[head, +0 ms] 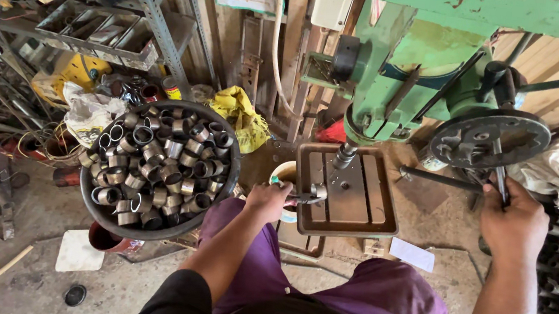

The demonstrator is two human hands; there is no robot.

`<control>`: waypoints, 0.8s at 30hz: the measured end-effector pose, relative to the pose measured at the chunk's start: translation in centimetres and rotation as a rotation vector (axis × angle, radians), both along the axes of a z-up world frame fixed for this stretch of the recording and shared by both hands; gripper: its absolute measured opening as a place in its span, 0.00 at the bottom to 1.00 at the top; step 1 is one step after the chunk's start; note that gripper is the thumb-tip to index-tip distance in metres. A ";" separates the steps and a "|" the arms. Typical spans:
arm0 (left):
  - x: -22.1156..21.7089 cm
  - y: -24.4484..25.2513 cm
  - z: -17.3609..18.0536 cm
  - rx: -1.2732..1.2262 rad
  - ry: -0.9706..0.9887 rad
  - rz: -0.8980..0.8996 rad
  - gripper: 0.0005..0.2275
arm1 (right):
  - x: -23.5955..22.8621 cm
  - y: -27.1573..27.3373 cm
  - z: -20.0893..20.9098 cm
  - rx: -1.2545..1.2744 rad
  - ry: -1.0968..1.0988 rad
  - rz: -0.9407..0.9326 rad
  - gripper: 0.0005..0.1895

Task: The person operates a drill press to drill holes into small metal cylindrical parts. They pick parts from a bucket, position them under the drill bit, lower the drill using the handwheel, and then return the finished parts to the bucket.

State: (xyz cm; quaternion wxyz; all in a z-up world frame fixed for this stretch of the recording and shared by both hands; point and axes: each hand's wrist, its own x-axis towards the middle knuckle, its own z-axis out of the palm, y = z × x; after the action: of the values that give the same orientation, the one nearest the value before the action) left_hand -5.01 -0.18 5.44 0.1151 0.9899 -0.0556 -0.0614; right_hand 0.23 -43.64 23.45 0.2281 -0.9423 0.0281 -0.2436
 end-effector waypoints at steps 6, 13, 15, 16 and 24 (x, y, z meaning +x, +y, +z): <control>-2.4 1.5 0.8 -0.272 -0.297 0.101 0.10 | 1.0 -1.8 -1.5 -0.150 0.023 0.013 0.13; -1.5 5.4 3.0 -0.181 0.044 0.404 0.10 | 0.8 -2.0 -2.0 -0.102 0.017 0.024 0.11; -0.7 5.9 2.8 -0.204 0.067 0.438 0.10 | 1.0 -2.2 -2.1 -0.058 -0.036 0.053 0.12; -0.4 5.9 2.5 -0.158 0.054 0.414 0.11 | 1.0 -2.4 -2.3 -0.072 -0.029 0.053 0.12; 1.5 5.8 0.7 0.169 0.120 0.188 0.20 | 1.0 -2.8 -2.7 -0.025 -0.012 0.067 0.12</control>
State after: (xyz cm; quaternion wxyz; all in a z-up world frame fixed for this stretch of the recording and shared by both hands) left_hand -3.46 5.65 6.14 0.0397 0.9915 0.0496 -0.1138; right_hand 1.22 -46.41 20.79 0.2247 -0.9440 -0.0077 -0.2416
